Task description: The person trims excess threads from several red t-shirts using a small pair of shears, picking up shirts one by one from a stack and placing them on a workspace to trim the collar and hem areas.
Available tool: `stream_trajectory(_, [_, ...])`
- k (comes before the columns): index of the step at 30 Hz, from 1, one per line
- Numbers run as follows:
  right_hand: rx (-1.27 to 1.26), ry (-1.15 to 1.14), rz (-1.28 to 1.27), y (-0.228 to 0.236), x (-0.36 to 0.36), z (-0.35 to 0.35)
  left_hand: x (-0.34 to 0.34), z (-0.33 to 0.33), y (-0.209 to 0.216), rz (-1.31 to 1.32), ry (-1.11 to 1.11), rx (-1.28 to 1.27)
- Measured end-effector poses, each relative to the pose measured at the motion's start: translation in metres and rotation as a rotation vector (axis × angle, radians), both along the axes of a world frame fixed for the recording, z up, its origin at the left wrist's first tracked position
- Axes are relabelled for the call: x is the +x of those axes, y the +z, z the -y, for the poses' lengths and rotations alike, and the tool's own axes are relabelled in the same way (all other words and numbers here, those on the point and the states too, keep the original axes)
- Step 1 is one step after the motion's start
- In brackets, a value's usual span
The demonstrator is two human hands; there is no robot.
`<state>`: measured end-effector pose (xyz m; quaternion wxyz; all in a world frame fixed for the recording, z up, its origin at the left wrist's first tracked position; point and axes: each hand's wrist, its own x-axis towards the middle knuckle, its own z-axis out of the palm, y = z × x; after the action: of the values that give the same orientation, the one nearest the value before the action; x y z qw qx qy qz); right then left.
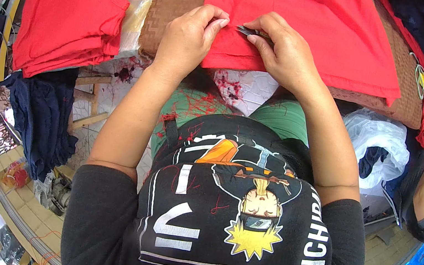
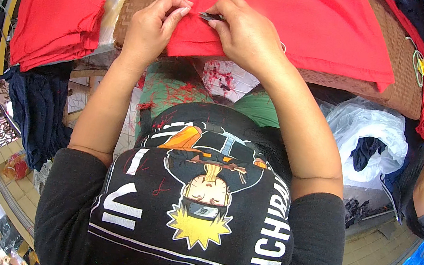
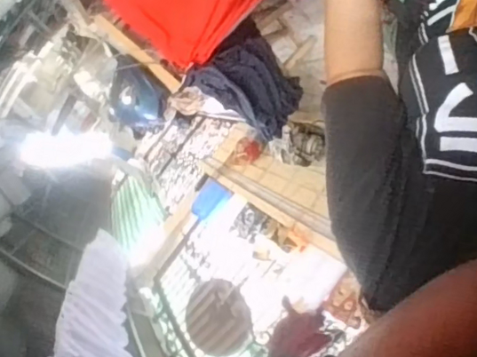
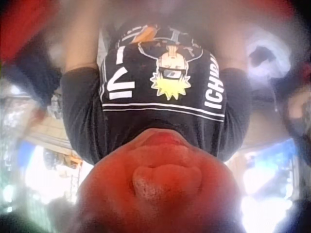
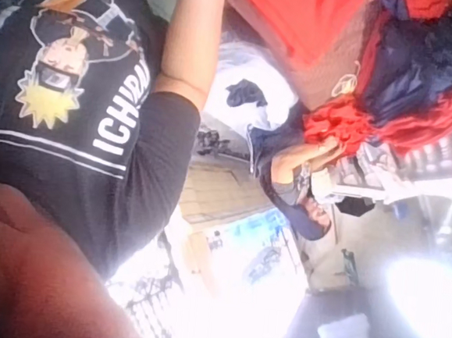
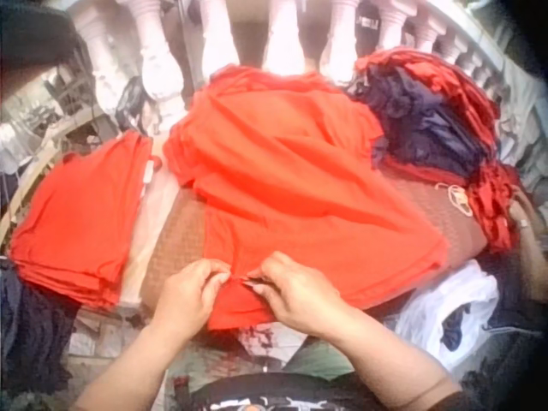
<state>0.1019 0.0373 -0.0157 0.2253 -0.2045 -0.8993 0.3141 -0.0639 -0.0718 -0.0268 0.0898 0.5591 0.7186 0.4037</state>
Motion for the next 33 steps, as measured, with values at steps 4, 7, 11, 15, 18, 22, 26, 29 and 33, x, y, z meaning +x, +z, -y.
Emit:
stream_trajectory(4, [0.050, -0.009, 0.044, 0.000, -0.004, 0.003, 0.000, 0.002, 0.004, -0.173, -0.072, 0.141])
stream_trajectory(7, [0.113, -0.054, 0.045, 0.005, -0.003, 0.002, 0.004, 0.012, 0.009, 0.045, -0.118, 0.072])
stream_trajectory(11, [0.008, -0.088, -0.012, 0.006, 0.002, 0.002, 0.016, 0.023, -0.006, -0.228, -0.068, 0.092])
stream_trajectory(15, [-0.067, -0.058, -0.073, -0.001, 0.004, 0.007, 0.021, 0.023, -0.012, -0.280, -0.038, 0.140])
stream_trajectory(18, [-0.097, -0.058, -0.090, -0.004, 0.004, 0.010, 0.018, 0.023, -0.014, -0.236, -0.071, 0.130])
stream_trajectory(22, [-0.098, -0.046, -0.093, -0.004, 0.006, 0.009, 0.015, 0.019, 0.001, 0.110, 0.004, -0.030])
stream_trajectory(26, [-0.101, 0.012, -0.066, 0.000, 0.009, 0.008, 0.005, 0.015, 0.000, 0.485, -0.021, -0.096])
stream_trajectory(29, [-0.077, 0.033, -0.054, 0.001, 0.008, 0.010, 0.004, 0.016, 0.000, 0.464, -0.050, -0.079])
stream_trajectory(33, [0.014, 0.041, -0.024, 0.007, 0.003, 0.011, -0.014, 0.026, 0.029, 0.046, -0.350, -0.010])
